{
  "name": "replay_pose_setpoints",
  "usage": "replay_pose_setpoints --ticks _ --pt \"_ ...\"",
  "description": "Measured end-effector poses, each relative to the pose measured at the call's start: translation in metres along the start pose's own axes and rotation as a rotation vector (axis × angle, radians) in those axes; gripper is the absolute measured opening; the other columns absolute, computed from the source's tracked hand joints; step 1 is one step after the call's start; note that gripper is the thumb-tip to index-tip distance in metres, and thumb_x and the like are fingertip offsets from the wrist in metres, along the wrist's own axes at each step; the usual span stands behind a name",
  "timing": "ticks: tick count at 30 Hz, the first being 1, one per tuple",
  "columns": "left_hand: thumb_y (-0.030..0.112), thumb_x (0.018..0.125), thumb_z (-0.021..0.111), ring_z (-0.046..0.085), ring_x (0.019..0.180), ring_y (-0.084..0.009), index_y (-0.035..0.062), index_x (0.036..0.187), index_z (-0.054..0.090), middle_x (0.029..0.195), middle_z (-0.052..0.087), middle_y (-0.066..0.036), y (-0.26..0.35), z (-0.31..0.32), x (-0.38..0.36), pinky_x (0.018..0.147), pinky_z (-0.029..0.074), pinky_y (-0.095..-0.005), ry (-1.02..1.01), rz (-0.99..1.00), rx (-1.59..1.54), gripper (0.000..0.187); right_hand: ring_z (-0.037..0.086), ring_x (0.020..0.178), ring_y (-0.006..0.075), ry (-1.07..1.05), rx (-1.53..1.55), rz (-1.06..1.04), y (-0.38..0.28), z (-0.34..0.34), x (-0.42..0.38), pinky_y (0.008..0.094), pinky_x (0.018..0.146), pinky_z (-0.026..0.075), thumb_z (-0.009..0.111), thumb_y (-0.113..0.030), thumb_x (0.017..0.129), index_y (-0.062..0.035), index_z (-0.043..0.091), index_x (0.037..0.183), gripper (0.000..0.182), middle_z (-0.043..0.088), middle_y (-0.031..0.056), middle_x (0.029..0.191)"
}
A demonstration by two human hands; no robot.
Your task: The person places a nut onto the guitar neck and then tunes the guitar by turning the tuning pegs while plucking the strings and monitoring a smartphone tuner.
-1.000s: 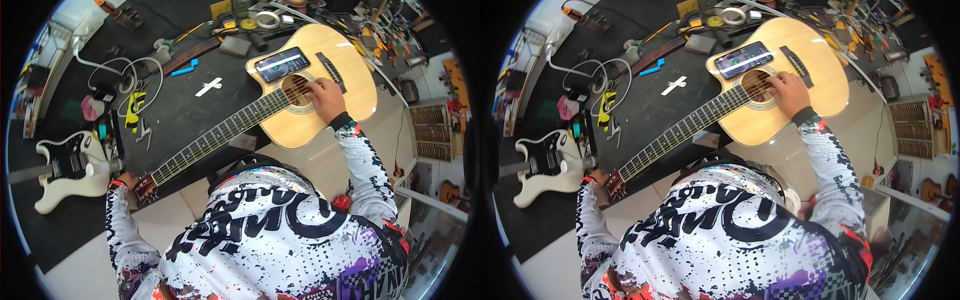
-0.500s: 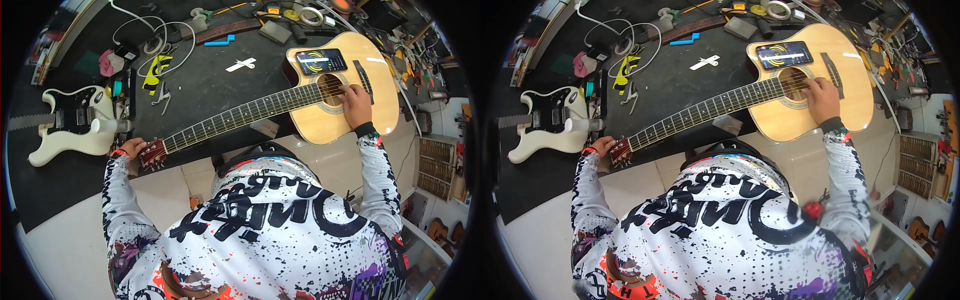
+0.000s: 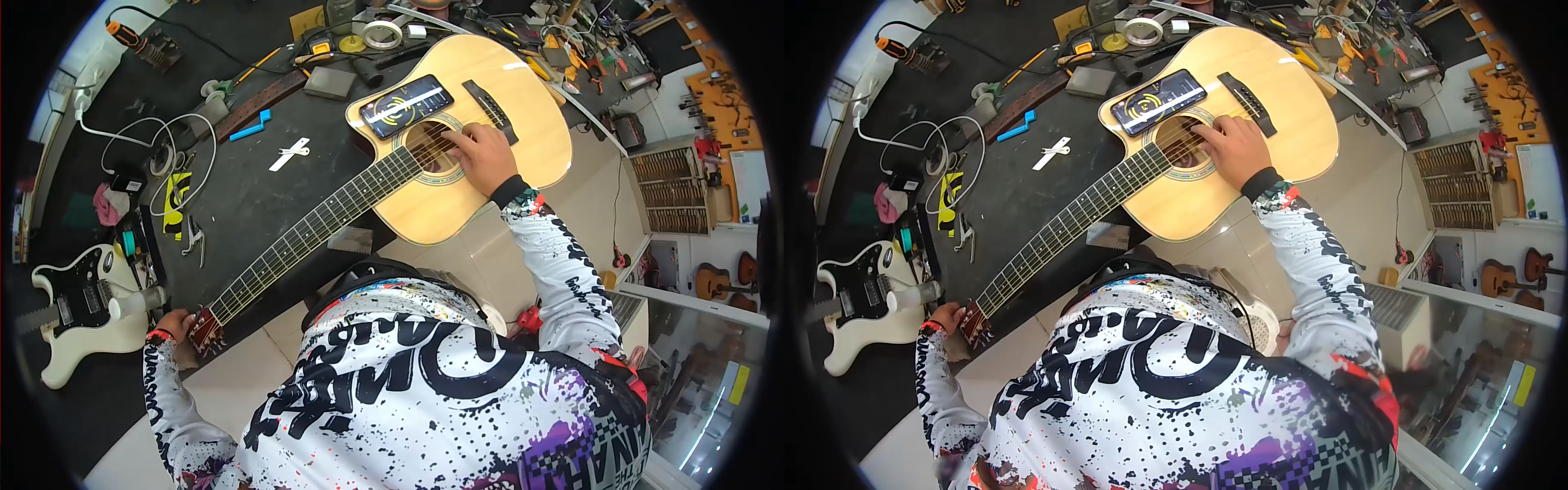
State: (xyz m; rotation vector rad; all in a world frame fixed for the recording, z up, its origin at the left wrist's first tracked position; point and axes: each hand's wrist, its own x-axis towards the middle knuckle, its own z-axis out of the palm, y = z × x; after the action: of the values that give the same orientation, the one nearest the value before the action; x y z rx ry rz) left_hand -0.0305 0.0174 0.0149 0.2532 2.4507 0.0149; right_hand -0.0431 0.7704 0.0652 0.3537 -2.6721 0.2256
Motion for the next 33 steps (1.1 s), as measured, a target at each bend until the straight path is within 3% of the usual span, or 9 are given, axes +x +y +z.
replay_pose_setpoints --ticks 7,10,13,16,23,32,33 --pt "0.027 0.093 0.058 0.063 0.093 -0.0410 0.0021 0.095 0.068 0.096 0.067 -0.021 0.026 -0.015 -0.002 0.083 0.050 -0.0465 -0.047 -0.014 0.139 0.027 0.058 0.090 0.0228 0.020 -0.003 -0.028 0.003 0.001 -0.001 0.0372 0.081 0.043 0.074 -0.020 0.079 -0.0176 0.068 0.104 0.026 0.059 0.0019 0.092" --pt "0.030 0.092 0.058 0.065 0.093 -0.0383 0.0028 0.093 0.071 0.094 0.069 -0.020 0.016 -0.007 0.007 0.085 0.052 -0.0472 0.019 0.115 0.317 0.030 0.058 0.090 0.0227 0.021 -0.004 -0.027 0.002 0.001 0.000 0.0372 0.081 0.043 0.074 -0.020 0.079 -0.0169 0.068 0.102 0.023 0.059 0.0018 0.092" --pt "0.029 0.087 0.062 0.068 0.091 -0.0400 0.0027 0.096 0.073 0.095 0.070 -0.023 0.010 -0.005 0.028 0.085 0.053 -0.0471 -0.215 -0.099 0.265 0.030 0.058 0.090 0.0227 0.016 0.001 -0.023 0.001 0.000 0.000 0.0373 0.081 0.043 0.073 -0.020 0.080 -0.0165 0.068 0.101 0.022 0.059 0.0018 0.092" --pt "0.032 0.087 0.063 0.068 0.093 -0.0395 0.0003 0.096 0.073 0.096 0.070 -0.024 0.012 -0.006 0.030 0.086 0.054 -0.0462 -0.203 -0.199 0.331 0.034 0.058 0.090 0.0227 0.018 0.001 -0.025 0.001 -0.001 0.000 0.0372 0.080 0.043 0.073 -0.020 0.080 -0.0163 0.068 0.101 0.022 0.059 0.0019 0.091" --pt "0.031 0.087 0.061 0.069 0.091 -0.0387 -0.0004 0.094 0.073 0.092 0.069 -0.026 0.004 0.000 0.022 0.084 0.055 -0.0453 -0.128 -0.092 0.169 0.034 0.057 0.088 0.0230 0.042 0.013 -0.028 0.002 0.002 0.000 0.0370 0.080 0.043 0.073 -0.020 0.080 -0.0161 0.068 0.103 0.024 0.059 0.0026 0.090" --pt "0.026 0.083 0.061 0.068 0.096 -0.0389 0.0003 0.096 0.074 0.095 0.070 -0.025 0.010 -0.001 0.023 0.090 0.053 -0.0436 -0.118 -0.200 0.108 0.031 0.057 0.089 0.0229 0.016 0.010 -0.044 0.000 -0.002 0.002 0.0368 0.080 0.043 0.073 -0.019 0.080 -0.0153 0.067 0.103 0.024 0.058 0.0025 0.089" --pt "0.029 0.083 0.063 0.067 0.100 -0.0389 0.0013 0.100 0.074 0.101 0.069 -0.025 0.014 -0.004 0.027 0.092 0.052 -0.0443 -0.166 -0.241 0.160 0.034 0.057 0.089 0.0229 0.018 0.011 -0.045 0.000 -0.002 0.002 0.0368 0.080 0.043 0.073 -0.019 0.080 -0.0153 0.067 0.103 0.024 0.058 0.0025 0.089"
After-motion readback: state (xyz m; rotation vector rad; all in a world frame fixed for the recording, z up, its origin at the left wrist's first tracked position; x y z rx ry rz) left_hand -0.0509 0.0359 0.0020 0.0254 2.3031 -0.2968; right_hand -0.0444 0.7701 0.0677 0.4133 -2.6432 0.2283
